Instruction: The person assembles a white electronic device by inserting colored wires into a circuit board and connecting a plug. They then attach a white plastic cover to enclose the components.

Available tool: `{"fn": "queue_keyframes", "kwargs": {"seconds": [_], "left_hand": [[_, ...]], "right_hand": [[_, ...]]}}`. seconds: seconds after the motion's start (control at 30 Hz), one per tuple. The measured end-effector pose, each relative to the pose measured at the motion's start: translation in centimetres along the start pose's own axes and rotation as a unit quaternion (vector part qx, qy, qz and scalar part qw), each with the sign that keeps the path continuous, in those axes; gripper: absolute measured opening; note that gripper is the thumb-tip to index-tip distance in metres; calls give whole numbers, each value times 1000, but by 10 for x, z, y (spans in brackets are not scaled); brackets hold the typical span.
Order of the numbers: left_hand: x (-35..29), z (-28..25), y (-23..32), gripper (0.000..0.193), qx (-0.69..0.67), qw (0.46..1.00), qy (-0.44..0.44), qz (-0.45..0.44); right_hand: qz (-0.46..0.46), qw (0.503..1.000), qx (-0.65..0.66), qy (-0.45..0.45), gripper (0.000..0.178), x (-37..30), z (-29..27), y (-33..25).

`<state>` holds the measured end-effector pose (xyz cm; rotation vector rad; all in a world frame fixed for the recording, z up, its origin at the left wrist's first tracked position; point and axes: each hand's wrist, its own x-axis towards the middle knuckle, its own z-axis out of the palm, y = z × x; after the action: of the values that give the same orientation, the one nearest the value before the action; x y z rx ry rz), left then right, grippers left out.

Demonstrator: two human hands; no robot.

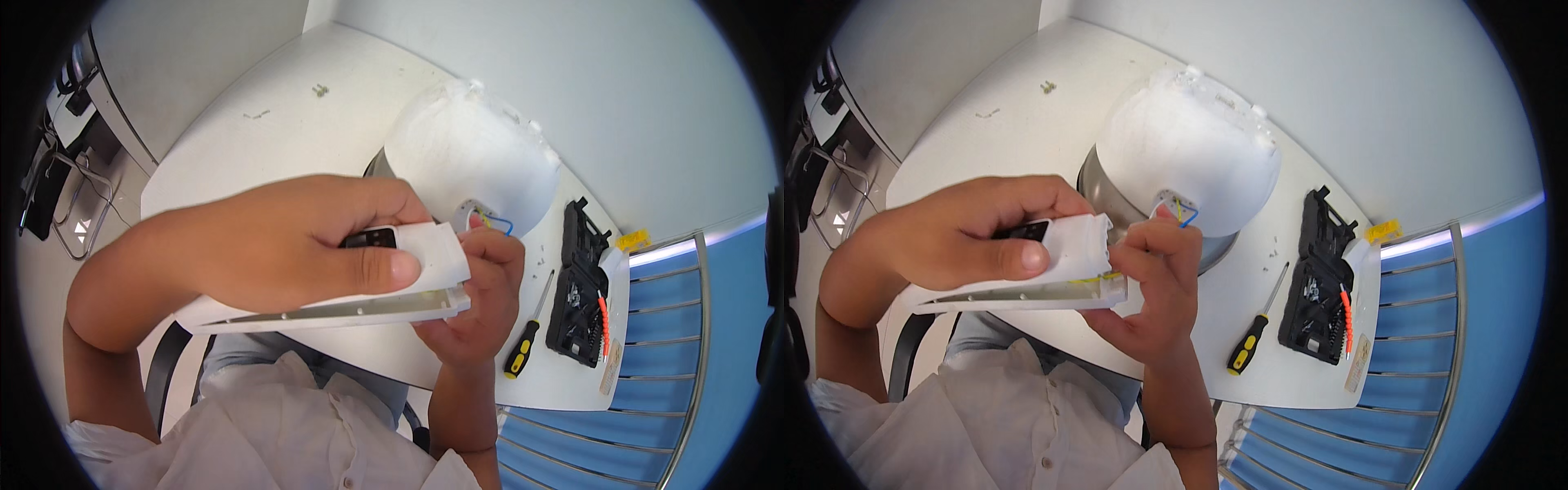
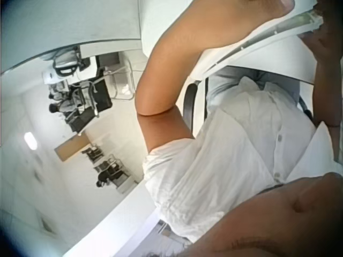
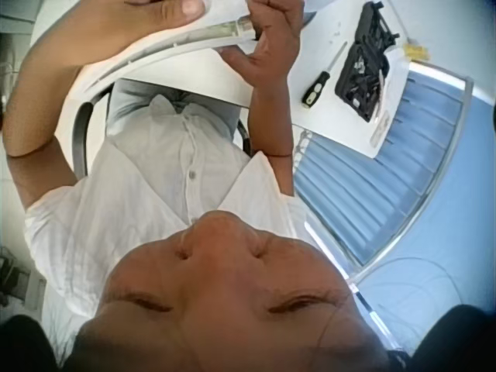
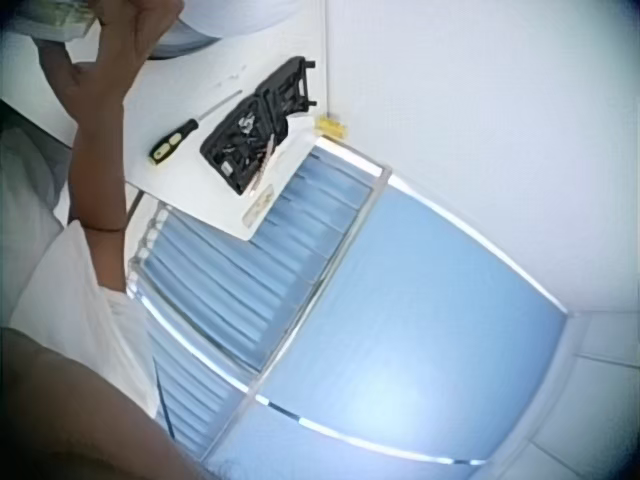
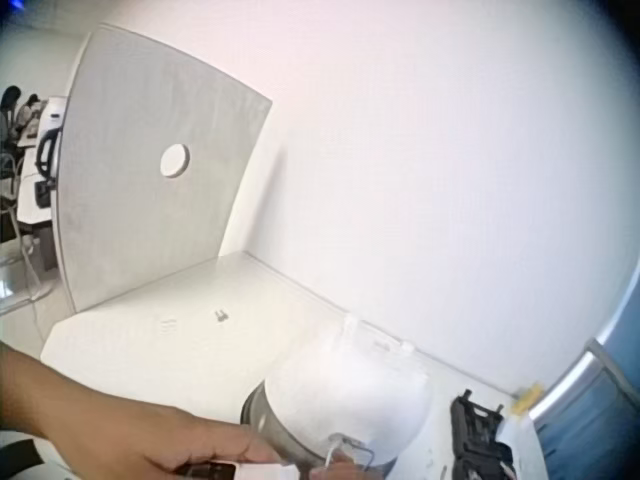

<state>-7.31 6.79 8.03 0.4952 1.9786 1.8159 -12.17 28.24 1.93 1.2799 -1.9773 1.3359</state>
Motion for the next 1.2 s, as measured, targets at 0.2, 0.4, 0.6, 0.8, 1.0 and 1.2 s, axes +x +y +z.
{"fn": "queue_keyframes", "kwargs": {"seconds": [0.2, 0.4, 0.6, 0.8, 1.0, 1.2], "left_hand": [[-3, 3, 0, 51, 17, 1000, 19, -2], [-2, 3, -3, 53, 8, 999, 26, 19], [2, 0, -7, 58, 3, 1000, 1, 25], [9, -1, -23, 63, -67, 996, -36, 43], [8, 2, -19, 64, -43, 998, -18, 48], [5, 0, -17, 64, 5, 998, -18, 53]], "right_hand": [[-9, 997, 62, 39, 46, 2, 5, 2], [-1, 997, 64, 40, 46, 2, 4, 1], [8, 998, 52, 36, 43, 1, 2, 0], [5, 997, 61, 36, 44, -2, 3, 2], [1, 999, 29, 30, 46, -2, 1, -2], [-9, 999, 35, 41, 41, -2, 4, -3]]}}
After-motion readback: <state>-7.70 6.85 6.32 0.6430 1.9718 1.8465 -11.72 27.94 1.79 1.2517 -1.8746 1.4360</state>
